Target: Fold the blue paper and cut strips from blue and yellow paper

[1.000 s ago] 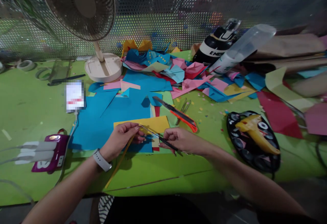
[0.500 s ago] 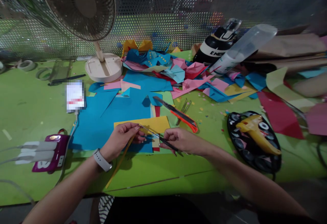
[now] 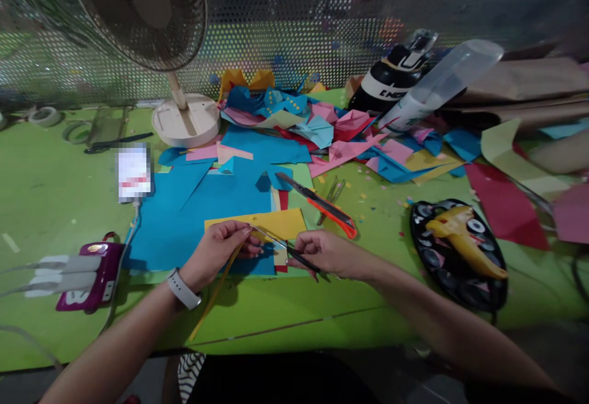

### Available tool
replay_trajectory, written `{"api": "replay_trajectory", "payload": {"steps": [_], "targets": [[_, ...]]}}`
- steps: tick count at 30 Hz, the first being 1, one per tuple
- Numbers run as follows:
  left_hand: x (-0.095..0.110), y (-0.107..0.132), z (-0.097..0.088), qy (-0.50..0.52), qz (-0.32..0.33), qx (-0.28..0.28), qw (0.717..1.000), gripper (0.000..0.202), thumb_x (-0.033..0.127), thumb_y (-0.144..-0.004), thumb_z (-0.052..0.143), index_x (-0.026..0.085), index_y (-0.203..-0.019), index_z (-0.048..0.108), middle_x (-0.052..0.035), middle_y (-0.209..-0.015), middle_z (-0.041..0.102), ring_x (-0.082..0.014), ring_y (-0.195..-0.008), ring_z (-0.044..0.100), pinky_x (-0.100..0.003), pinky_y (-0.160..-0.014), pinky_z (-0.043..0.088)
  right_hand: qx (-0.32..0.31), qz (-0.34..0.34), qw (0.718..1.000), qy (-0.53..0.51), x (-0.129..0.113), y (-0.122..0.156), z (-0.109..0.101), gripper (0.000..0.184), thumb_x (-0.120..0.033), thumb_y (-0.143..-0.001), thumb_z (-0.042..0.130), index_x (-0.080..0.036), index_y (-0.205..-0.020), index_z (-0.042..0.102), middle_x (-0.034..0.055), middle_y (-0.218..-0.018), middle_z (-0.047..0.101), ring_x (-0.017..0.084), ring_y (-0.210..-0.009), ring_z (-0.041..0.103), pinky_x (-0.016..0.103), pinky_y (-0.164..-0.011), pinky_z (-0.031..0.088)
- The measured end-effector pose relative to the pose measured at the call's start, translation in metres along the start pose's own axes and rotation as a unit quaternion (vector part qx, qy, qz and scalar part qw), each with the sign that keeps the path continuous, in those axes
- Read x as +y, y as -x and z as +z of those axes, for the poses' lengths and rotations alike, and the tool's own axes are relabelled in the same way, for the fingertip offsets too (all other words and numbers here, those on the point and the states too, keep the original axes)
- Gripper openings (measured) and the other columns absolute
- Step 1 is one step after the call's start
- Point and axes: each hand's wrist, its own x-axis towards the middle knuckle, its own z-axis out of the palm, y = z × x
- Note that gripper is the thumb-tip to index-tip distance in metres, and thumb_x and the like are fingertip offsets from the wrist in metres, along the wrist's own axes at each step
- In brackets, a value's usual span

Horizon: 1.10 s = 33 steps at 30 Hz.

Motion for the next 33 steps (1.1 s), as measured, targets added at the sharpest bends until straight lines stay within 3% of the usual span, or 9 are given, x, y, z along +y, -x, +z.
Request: {"api": "replay_trajectory", "payload": {"steps": [12,22,33], "targets": [[0.000,0.001,-0.002,0.027,0.007,-0.002,1.000,0.013,0.024,-0.086,0.065,0.014,-0.096,0.064,-0.0042,-0.084,0.073,-0.0116,-0.067,0.068,-0.023,-0.061,0.057,0.021,-0.010,0.999,-0.044,0.001,0.000,-0.005,0.051,-0.057,-0.055,0.081,-0.018,-0.068,0.051,-0.0056,-0.055,0.054,0.007,-0.047,0.050,0.019,-0.043,0.036],[-0.001,-0.002,-0.006,0.039,0.042,-0.016,0.998,0.018,0.023,-0.089,0.061,0.014,-0.104,0.063,-0.0106,-0.108,0.071,-0.0181,-0.093,0.070,-0.027,-0.071,0.060,0.009,-0.004,1.000,0.008,-0.006,0.006,-0.011,0.049,-0.055,-0.056,0.081,-0.017,-0.066,0.052,-0.0047,-0.053,0.054,0.007,-0.049,0.048,0.019,-0.044,0.032],[-0.001,0.000,-0.005,0.026,0.064,-0.023,0.997,0.028,0.027,-0.088,0.063,0.016,-0.113,0.053,-0.0114,-0.104,0.071,-0.0242,-0.104,0.067,-0.031,-0.074,0.059,-0.005,-0.002,1.000,0.028,0.000,0.003,-0.010,0.047,-0.054,-0.061,0.080,-0.018,-0.068,0.050,-0.0041,-0.056,0.054,0.009,-0.051,0.051,0.020,-0.044,0.035]]}}
